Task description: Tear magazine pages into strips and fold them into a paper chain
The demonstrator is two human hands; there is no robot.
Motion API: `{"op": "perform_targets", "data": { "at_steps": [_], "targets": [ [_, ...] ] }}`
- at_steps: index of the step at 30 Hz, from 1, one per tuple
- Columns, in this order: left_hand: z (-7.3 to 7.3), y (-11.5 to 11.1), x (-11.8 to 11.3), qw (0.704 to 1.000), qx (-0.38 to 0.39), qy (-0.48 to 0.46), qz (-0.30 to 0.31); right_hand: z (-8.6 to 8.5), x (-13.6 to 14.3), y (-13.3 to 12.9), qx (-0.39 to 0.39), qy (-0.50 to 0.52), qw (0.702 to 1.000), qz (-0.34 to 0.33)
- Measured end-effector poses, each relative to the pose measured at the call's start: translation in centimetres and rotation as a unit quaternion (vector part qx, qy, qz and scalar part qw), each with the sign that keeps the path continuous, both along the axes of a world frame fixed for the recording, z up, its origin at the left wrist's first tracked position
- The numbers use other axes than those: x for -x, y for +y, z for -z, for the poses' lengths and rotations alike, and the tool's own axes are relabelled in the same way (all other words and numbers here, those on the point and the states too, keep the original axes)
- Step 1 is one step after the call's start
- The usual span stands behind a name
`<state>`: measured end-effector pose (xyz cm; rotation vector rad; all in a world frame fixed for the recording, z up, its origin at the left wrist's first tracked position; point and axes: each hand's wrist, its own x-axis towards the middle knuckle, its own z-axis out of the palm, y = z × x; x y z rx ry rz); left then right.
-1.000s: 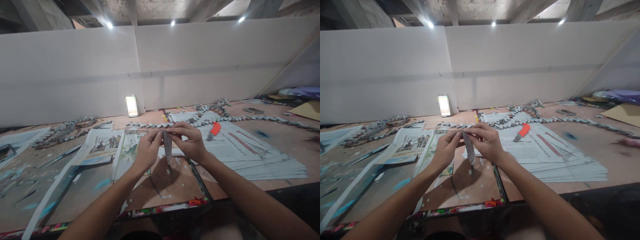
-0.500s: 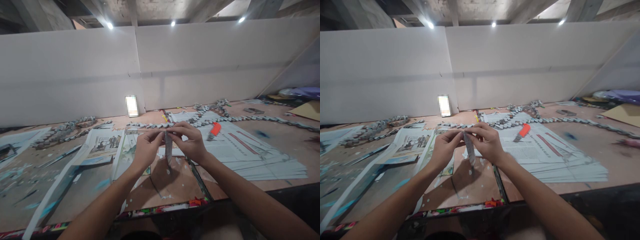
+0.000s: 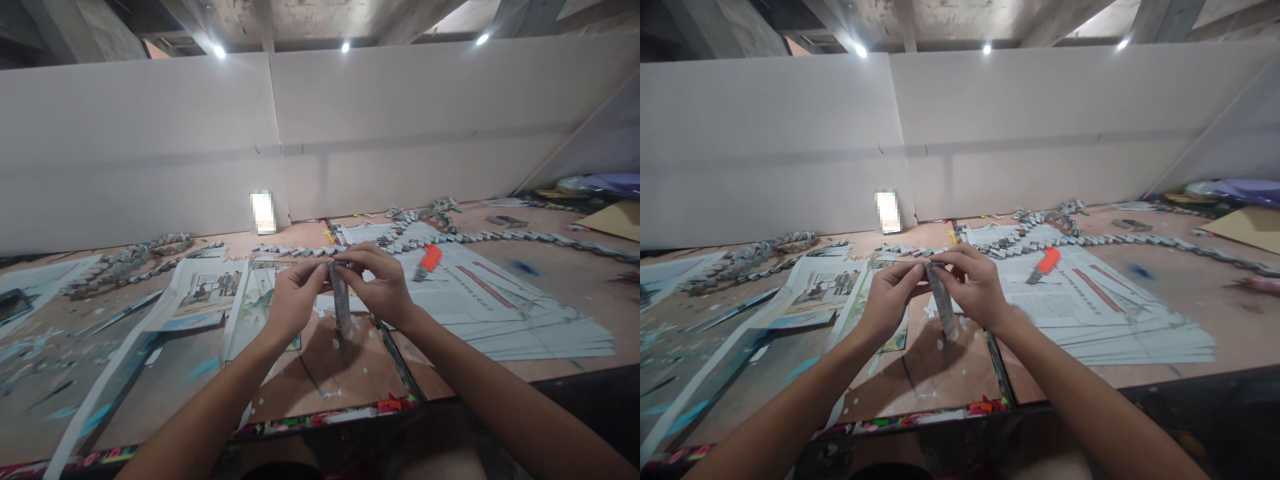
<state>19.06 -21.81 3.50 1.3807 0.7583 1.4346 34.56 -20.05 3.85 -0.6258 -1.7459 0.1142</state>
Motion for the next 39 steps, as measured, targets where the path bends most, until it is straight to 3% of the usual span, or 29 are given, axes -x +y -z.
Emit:
{"op": "perform_targets", "data": {
  "at_steps": [8, 11, 14, 17, 23, 31, 39],
  "targets": [
    [-0.09, -0.17, -0.14, 1.000, 0.004, 0.011, 0.003, 0.33, 0.07, -0.07, 0.029, 0.019, 0.999, -0.018],
    [-0.17, -0.14, -0.14, 1.000, 0.013, 0.008, -0.006, 0.34, 0.20, -0.08, 0.128, 0.078, 0.988, -0.045],
    [-0.27, -0.11, 0.07, 1.000, 0.001, 0.011, -0.014, 0.09, 0.24, -0.02, 0.256, 0.132, 0.952, -0.107],
    [-0.28, 0.00, 0.35, 0.999, -0.017, 0.028, -0.025, -0.20, 0.18, 0.06, 0.309, 0.140, 0.931, -0.135],
    [-0.28, 0.12, 0.53, 0.998, -0.019, 0.041, -0.039, -0.39, 0.33, -0.07, 0.324, 0.163, 0.921, -0.145],
    [-0.69, 0.02, 0.32, 0.999, 0.018, 0.036, 0.001, -0.38, 0.56, -0.13, 0.320, 0.169, 0.923, -0.133],
    [-0.68, 0.04, 0.25, 0.999, 0.016, 0.038, -0.009, -0.40, 0.45, -0.08, 0.322, 0.168, 0.922, -0.135]
  ]
}}
